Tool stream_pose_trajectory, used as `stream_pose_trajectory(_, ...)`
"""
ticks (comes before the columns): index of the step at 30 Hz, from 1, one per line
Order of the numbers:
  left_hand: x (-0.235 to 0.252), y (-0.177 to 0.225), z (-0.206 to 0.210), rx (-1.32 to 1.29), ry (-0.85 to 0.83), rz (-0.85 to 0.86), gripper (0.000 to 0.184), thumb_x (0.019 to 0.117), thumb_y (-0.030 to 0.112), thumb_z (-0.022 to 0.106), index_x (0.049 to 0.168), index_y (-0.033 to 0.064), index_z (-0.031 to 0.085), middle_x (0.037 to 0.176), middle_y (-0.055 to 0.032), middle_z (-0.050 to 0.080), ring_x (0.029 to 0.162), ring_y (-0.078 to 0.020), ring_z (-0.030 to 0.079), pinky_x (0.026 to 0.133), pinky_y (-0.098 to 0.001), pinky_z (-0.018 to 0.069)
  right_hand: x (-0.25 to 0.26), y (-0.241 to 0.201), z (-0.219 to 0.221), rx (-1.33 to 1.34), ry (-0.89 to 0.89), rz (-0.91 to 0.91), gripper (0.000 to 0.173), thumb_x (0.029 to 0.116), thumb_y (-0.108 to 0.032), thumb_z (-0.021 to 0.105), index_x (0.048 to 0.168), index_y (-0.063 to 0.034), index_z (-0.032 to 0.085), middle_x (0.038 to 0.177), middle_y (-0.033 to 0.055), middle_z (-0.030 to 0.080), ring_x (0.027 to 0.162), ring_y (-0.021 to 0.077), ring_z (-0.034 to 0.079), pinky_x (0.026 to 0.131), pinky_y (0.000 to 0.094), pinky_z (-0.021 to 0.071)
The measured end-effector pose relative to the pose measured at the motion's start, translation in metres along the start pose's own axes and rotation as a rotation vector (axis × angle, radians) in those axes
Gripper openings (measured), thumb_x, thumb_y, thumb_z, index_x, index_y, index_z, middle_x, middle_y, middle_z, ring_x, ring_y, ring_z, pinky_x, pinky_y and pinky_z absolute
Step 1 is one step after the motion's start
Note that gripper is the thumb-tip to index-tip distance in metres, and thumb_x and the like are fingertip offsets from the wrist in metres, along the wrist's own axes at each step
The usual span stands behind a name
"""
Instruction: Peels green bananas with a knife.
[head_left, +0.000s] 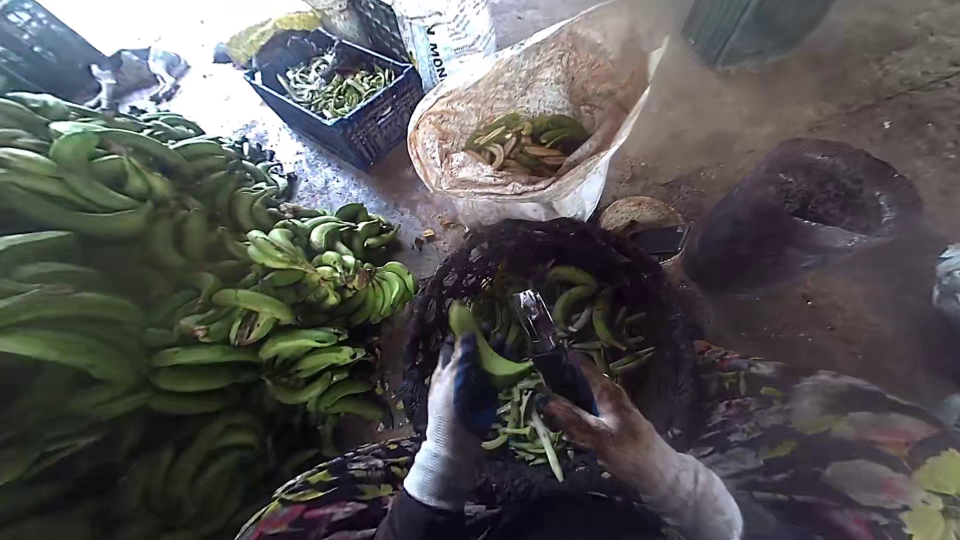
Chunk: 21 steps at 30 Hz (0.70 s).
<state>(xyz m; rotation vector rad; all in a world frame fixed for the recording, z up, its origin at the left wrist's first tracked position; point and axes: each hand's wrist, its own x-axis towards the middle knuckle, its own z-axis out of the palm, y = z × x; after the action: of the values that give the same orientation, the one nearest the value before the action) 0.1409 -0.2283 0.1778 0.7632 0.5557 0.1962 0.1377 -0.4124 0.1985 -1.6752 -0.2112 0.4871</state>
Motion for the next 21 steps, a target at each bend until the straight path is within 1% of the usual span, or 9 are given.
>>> stream_pose_trajectory(3,0.007,0.022,-0.003,0.021,-0.012,0.290,0.038,0.1096,0.035,0.033,0.133,0.0068,0.047,0.103,-0.0113,0.068,0.090,-0.0242,0.071,0.082,-0.0448,0.0613,-0.011,0.000,-0.002,-0.162,0.006,-0.164,0.046,0.0991,-0.029,0.062,0.138,-0.0043,0.060,0.115,0.0022,0.072,0.101,0.0014,0.068,0.091,0.0230,0.0576)
stream_pose_trajectory(5,0.004,0.028,-0.005,0.135,-0.021,0.503,0.048,0.1072,0.048,0.037,0.132,0.0081,0.047,0.101,-0.0079,0.069,0.089,-0.0222,0.072,0.079,-0.0426,0.0628,-0.018,-0.002,-0.001,-0.193,-0.013,-0.165,0.046,0.1017,-0.034,0.058,0.141,-0.0099,0.060,0.113,0.0001,0.074,0.095,0.0016,0.069,0.085,0.0248,0.0596)
stream_pose_trajectory(7,-0.007,0.031,-0.002,0.287,0.006,0.712,0.044,0.1063,0.042,0.046,0.132,0.0062,0.044,0.102,-0.0049,0.071,0.087,-0.0196,0.073,0.077,-0.0390,0.0643,-0.025,-0.004,0.005,-0.230,-0.015,-0.108,0.046,0.1032,-0.040,0.052,0.139,-0.0138,0.062,0.103,-0.0008,0.074,0.084,0.0041,0.070,0.074,0.0295,0.0607)
stream_pose_trajectory(9,-0.017,0.030,-0.002,0.438,-0.006,0.901,0.033,0.1026,0.028,0.056,0.128,0.0091,0.048,0.103,0.0024,0.071,0.087,-0.0125,0.071,0.076,-0.0323,0.0626,-0.031,-0.006,0.012,-0.242,-0.040,-0.038,0.041,0.1041,-0.040,0.050,0.126,-0.0092,0.067,0.092,0.0022,0.072,0.077,0.0077,0.068,0.069,0.0318,0.0587)
stream_pose_trajectory(13,-0.022,0.018,-0.015,0.704,-0.080,1.142,0.036,0.0971,0.027,0.066,0.130,0.0180,0.054,0.121,0.0095,0.064,0.107,-0.0031,0.064,0.093,-0.0251,0.0555,-0.029,-0.010,0.018,-0.183,-0.178,0.156,0.042,0.1061,-0.041,0.045,0.119,-0.0078,0.067,0.088,0.0054,0.068,0.078,0.0127,0.065,0.071,0.0366,0.0553)
stream_pose_trajectory(15,-0.026,0.016,-0.015,0.734,-0.109,1.187,0.038,0.0964,0.028,0.067,0.132,0.0229,0.054,0.125,0.0125,0.062,0.111,-0.0005,0.062,0.096,-0.0222,0.0529,-0.029,-0.012,0.022,-0.148,-0.171,0.157,0.042,0.1062,-0.040,0.043,0.118,-0.0070,0.067,0.086,0.0053,0.067,0.076,0.0122,0.065,0.069,0.0360,0.0552)
stream_pose_trajectory(17,-0.030,0.020,-0.005,0.644,-0.178,1.164,0.036,0.0983,0.028,0.065,0.132,0.0278,0.054,0.122,0.0135,0.063,0.104,-0.0008,0.064,0.090,-0.0211,0.0549,-0.030,-0.010,0.025,-0.125,-0.180,0.132,0.041,0.1063,-0.037,0.043,0.117,-0.0055,0.066,0.085,0.0050,0.067,0.075,0.0111,0.065,0.069,0.0343,0.0559)
stream_pose_trajectory(19,-0.033,0.032,0.021,0.359,-0.223,1.007,0.020,0.1026,0.036,0.059,0.121,0.0274,0.057,0.102,0.0099,0.067,0.081,-0.0059,0.067,0.070,-0.0235,0.0594,-0.027,-0.002,0.023,-0.172,-0.353,0.203,0.039,0.1066,-0.036,0.042,0.114,-0.0059,0.066,0.084,0.0068,0.066,0.075,0.0150,0.065,0.071,0.0380,0.0558)
stream_pose_trajectory(21,-0.032,0.048,0.045,0.039,-0.222,0.731,0.033,0.1066,0.049,0.040,0.114,0.0220,0.057,0.085,0.0049,0.066,0.071,-0.0111,0.066,0.064,-0.0292,0.0598,-0.021,0.013,0.017,-0.256,-0.553,0.275,0.040,0.1101,-0.033,0.041,0.119,-0.0011,0.064,0.095,0.0158,0.067,0.086,0.0261,0.066,0.081,0.0484,0.0538)
